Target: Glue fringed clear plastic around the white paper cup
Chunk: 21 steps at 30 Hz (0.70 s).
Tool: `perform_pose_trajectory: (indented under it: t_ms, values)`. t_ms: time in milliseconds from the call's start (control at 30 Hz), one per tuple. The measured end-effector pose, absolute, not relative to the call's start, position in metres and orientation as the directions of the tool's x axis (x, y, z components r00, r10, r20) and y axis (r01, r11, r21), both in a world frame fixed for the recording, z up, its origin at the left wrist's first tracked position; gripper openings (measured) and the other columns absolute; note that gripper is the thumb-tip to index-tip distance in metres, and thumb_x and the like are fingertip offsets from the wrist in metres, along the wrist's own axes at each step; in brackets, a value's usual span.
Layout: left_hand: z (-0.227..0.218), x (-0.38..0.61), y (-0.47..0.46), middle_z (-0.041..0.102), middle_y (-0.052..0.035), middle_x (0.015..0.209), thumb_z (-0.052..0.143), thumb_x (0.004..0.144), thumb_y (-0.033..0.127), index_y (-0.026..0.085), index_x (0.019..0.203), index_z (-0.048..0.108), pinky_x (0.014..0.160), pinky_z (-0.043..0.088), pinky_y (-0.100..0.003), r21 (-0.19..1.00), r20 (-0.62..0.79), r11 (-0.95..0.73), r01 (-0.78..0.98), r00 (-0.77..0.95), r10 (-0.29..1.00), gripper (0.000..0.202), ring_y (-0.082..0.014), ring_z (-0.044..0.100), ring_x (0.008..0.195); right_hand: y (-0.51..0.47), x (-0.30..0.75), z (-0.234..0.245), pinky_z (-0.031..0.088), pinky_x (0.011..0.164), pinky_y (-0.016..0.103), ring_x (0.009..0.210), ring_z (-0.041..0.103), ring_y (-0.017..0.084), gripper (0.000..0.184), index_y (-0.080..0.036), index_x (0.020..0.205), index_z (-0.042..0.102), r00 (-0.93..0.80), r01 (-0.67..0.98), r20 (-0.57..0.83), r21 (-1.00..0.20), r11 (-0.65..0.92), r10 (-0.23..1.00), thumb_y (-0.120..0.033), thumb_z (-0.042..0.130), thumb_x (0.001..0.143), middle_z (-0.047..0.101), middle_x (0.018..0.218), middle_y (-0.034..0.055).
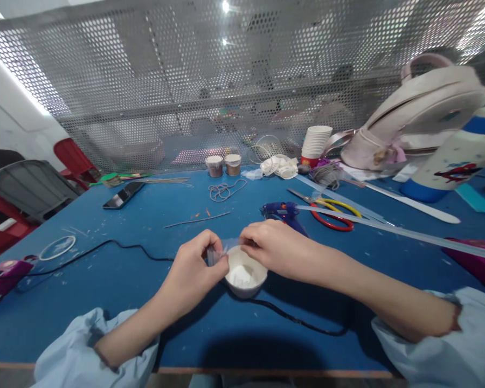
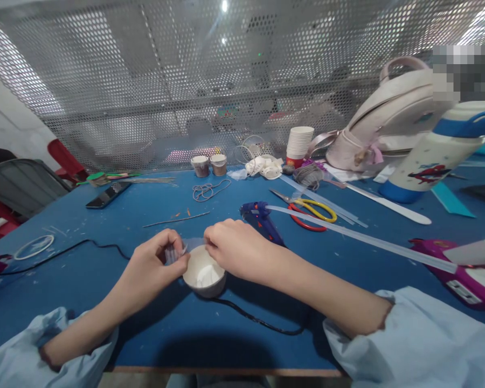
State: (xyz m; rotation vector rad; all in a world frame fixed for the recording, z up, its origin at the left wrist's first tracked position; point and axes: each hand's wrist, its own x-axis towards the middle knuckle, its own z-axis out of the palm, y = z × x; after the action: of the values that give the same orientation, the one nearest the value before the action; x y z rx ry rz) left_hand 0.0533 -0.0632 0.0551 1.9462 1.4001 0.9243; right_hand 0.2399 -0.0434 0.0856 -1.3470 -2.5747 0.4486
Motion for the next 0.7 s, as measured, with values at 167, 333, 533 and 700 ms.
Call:
perform_pose_trajectory:
  t_ms: [167, 333, 533, 700]
  values:
    - [0.056, 0.054, -0.064, 0.048, 0.0054, 0.062, 0.055, 0.069, 0.018, 0.02, 0.068, 0.048, 0.054, 0.033, -0.021, 0.776, 0.205, -0.291, 0.559, 0.212, 0.956, 0.007, -0.0098, 0.042, 0.057, -0.046, 0.241, 0.092, 0.037, 0.065, 0.025, 0.08, 0.062, 0.019, 0.01, -0.017, 0.077, 0.064, -0.571, 0.768, -0.008, -0.36, 0.53, 0.821, -0.016, 0.057, 0.083, 0.069, 0.083, 0.0066]
    - [0.056, 0.055, -0.063, 0.048, 0.0056, 0.062, 0.055, 0.069, 0.018, 0.02, 0.069, 0.048, 0.053, 0.033, -0.021, 0.77, 0.213, -0.304, 0.561, 0.222, 0.951, 0.007, -0.0096, 0.042, 0.056, -0.042, 0.238, 0.091, 0.035, 0.062, 0.025, 0.077, 0.061, 0.019, 0.008, -0.018, 0.08, 0.066, -0.582, 0.755, 0.01, -0.364, 0.545, 0.813, -0.021, 0.058, 0.083, 0.069, 0.083, 0.0057]
    - [0.055, 0.055, -0.062, 0.05, 0.0048, 0.064, 0.054, 0.069, 0.017, 0.02, 0.069, 0.048, 0.055, 0.033, -0.021, 0.759, 0.223, -0.314, 0.571, 0.225, 0.949, 0.007, -0.0101, 0.042, 0.058, -0.037, 0.236, 0.082, 0.037, 0.066, 0.025, 0.077, 0.062, 0.018, 0.016, -0.017, 0.075, 0.067, -0.591, 0.747, 0.058, -0.337, 0.573, 0.805, -0.018, 0.056, 0.085, 0.069, 0.081, 0.006]
    - [0.055, 0.055, -0.062, 0.048, 0.0052, 0.063, 0.054, 0.069, 0.017, 0.02, 0.069, 0.048, 0.055, 0.033, -0.021, 0.766, 0.219, -0.32, 0.558, 0.241, 0.945, 0.007, -0.0098, 0.042, 0.058, -0.039, 0.24, 0.091, 0.036, 0.062, 0.025, 0.074, 0.06, 0.018, 0.005, -0.017, 0.076, 0.066, -0.599, 0.745, -0.007, -0.37, 0.555, 0.801, -0.022, 0.064, 0.077, 0.069, 0.081, 0.005]
